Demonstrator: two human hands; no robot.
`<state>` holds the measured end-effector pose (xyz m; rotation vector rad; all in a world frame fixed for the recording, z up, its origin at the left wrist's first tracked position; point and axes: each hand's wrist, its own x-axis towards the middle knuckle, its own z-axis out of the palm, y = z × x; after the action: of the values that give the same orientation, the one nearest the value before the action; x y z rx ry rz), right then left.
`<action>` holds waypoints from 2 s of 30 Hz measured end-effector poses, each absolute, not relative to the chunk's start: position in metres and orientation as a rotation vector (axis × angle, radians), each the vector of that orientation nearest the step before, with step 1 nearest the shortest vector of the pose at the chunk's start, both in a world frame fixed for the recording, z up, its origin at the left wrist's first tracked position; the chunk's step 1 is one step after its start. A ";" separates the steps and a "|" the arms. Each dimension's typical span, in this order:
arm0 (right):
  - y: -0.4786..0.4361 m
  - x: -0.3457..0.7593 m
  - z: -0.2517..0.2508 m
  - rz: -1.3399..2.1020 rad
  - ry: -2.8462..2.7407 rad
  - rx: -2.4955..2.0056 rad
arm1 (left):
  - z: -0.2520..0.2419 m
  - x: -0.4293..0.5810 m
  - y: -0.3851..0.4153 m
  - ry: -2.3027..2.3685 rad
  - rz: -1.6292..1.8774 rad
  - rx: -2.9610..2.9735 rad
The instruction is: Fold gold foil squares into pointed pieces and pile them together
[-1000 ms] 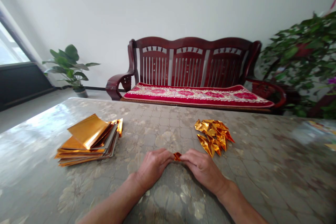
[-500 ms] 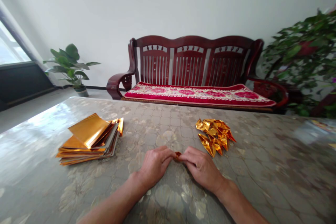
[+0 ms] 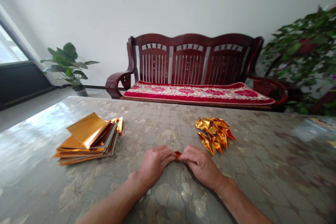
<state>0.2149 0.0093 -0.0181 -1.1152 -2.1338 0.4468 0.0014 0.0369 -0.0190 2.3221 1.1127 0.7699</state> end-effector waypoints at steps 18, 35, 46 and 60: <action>0.003 0.208 -0.015 0.368 -2.145 -1.138 | -0.019 0.005 0.031 1.041 0.818 2.243; 0.000 0.204 -0.022 0.363 -1.931 -1.366 | -0.019 0.011 0.027 1.062 0.839 1.934; 0.001 0.201 -0.020 0.444 -1.836 -1.399 | -0.014 0.010 0.029 1.385 0.746 2.197; 0.001 0.195 -0.017 0.413 -1.850 -1.466 | -0.015 0.011 0.029 1.256 0.819 2.227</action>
<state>0.1954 0.0013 -0.0171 -1.4661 -1.8503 0.4132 0.0112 0.0292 -0.0154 2.2274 1.2562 0.8194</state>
